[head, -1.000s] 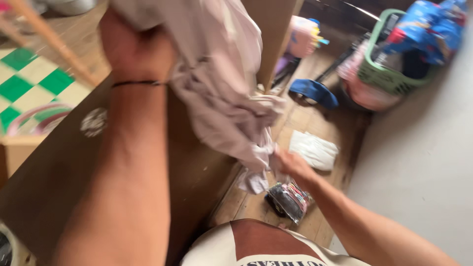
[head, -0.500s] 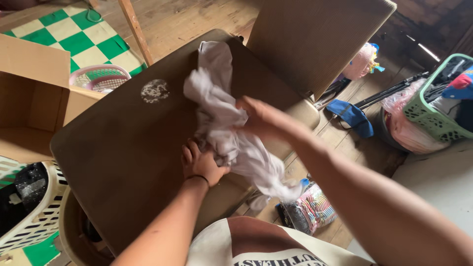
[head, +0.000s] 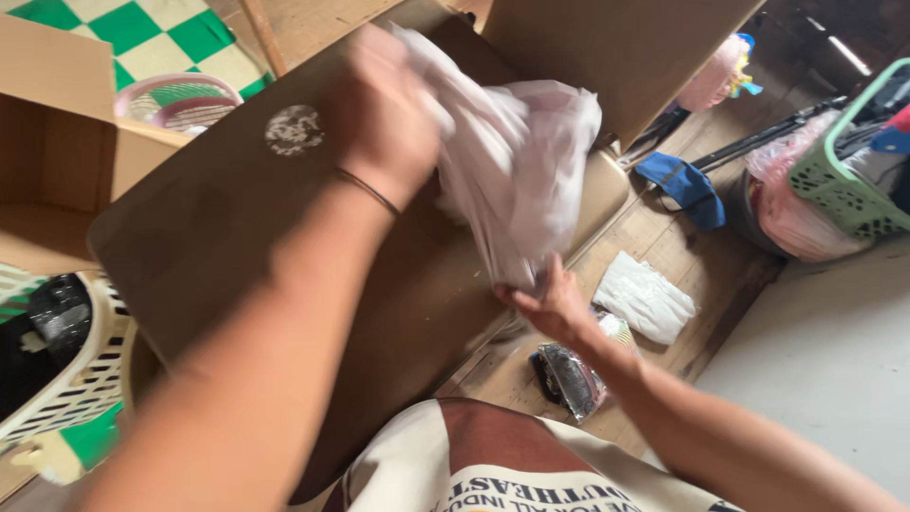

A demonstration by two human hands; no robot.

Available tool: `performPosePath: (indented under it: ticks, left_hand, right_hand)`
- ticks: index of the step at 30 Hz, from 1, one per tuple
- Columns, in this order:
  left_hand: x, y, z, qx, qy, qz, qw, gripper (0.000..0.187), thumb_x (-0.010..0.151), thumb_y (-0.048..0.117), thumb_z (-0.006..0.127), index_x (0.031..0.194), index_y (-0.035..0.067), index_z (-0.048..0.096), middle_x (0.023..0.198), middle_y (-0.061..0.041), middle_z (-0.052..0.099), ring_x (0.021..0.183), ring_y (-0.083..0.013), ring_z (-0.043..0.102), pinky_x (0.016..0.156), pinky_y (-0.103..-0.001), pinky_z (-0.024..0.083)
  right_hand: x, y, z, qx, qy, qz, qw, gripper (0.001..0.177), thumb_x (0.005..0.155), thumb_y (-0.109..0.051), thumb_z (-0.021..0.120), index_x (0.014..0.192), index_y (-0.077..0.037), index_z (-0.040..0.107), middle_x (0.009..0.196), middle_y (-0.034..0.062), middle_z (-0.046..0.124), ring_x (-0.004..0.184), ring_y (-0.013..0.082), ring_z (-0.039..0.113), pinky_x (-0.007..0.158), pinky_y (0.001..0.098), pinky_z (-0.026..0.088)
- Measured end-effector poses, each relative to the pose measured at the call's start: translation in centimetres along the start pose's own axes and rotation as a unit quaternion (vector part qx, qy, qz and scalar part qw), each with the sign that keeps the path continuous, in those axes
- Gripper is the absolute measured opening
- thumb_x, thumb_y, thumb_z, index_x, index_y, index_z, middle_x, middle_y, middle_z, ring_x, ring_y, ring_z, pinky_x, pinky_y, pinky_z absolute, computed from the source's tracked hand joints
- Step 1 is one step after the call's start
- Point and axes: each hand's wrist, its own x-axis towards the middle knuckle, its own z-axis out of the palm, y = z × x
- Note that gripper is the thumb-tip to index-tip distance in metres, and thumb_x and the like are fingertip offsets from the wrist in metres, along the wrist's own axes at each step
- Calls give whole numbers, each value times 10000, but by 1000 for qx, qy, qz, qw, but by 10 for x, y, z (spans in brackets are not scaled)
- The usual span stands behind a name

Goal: The person picks up a light-colored garment, unfolds it by hand, and turns it over several times. The person then bundles the garment and places it onto a box, before using a thin metal strip to reach into a gap near a window.

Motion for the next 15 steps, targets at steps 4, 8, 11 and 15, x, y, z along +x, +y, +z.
performPosePath:
  ticks: [4, 8, 11, 15]
  left_hand:
    - [82, -85, -96, 46, 135, -12, 990, 262, 1005, 155, 535, 1174, -45, 534, 1129, -236, 641, 1060, -392, 627, 929, -471, 484]
    - [80, -141, -167, 145, 196, 52, 968, 296, 1004, 98, 545, 1239, -75, 496, 1203, -256, 603, 1105, -422, 589, 953, -476, 455]
    - [45, -153, -198, 223, 145, 40, 963, 434, 945, 16, 640, 1337, -41, 464, 1237, -233, 591, 1146, -438, 586, 980, -490, 455]
    - [-56, -124, -151, 167, -13, -99, 981, 464, 768, -14, 745, 1174, 57, 531, 1145, -173, 590, 1081, -372, 626, 938, -458, 512]
  right_hand:
    - [15, -37, -30, -105, -66, 57, 991, 932, 729, -585, 820, 1405, -71, 436, 1108, 244, 700, 1000, 365, 735, 895, 463, 617]
    - [27, -61, -27, -184, -4, -6, 983, 429, 939, -517, 659, 1178, -164, 705, 1024, 133, 764, 971, 329, 730, 850, 480, 566]
    - [51, -88, -30, -83, 26, -56, 995, 321, 913, -408, 699, 1148, -189, 718, 1047, 133, 770, 945, 310, 744, 847, 447, 578]
    - [79, -143, -52, 93, 64, -89, 990, 189, 898, -108, 585, 1067, -55, 650, 914, 132, 728, 794, 279, 723, 689, 439, 600]
